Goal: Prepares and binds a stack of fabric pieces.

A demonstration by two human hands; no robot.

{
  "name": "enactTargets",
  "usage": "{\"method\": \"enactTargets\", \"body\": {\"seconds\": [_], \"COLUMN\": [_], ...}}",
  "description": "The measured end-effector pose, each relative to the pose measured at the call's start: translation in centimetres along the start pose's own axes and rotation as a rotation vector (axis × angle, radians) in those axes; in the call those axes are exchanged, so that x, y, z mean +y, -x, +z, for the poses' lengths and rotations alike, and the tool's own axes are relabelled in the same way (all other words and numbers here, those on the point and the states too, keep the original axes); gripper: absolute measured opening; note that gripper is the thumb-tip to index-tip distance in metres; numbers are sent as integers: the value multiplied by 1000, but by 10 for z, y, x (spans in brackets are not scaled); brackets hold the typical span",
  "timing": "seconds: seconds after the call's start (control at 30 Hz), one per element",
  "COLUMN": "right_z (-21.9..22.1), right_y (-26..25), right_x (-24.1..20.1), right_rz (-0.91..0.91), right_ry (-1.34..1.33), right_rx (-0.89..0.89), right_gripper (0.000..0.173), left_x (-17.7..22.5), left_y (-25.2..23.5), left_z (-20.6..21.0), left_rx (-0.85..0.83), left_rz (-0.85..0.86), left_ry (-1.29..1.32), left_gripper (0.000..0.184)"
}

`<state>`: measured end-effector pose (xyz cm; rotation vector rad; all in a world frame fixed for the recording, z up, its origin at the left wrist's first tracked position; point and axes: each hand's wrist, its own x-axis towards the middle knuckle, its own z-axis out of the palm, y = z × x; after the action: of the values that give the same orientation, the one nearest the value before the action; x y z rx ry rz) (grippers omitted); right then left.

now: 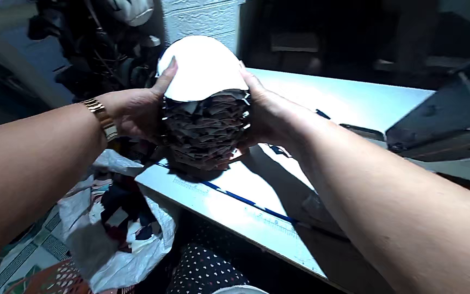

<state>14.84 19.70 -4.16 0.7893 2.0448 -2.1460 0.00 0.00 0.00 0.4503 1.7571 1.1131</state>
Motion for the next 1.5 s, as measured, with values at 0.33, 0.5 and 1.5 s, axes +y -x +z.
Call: {"method": "enactTargets", "body": {"seconds": [0.33,0.5,1.5], "right_z": [4,7,10], "right_y": [-1,2,3], "right_x": [0,0,1], "right_rz": [8,7,6], "right_ry": [-15,-44,-29], "right_rx": [74,85,175], "right_gripper": [99,97,94], "left_x": [-2,1,-6], "left_y": [-8,-5,-10], "left_z": [-4,1,-1], "left_rx": [25,7,-6], "left_rz": [-3,-21,44], "left_ry": [-36,8,19], "left_gripper": [100,99,97]}}
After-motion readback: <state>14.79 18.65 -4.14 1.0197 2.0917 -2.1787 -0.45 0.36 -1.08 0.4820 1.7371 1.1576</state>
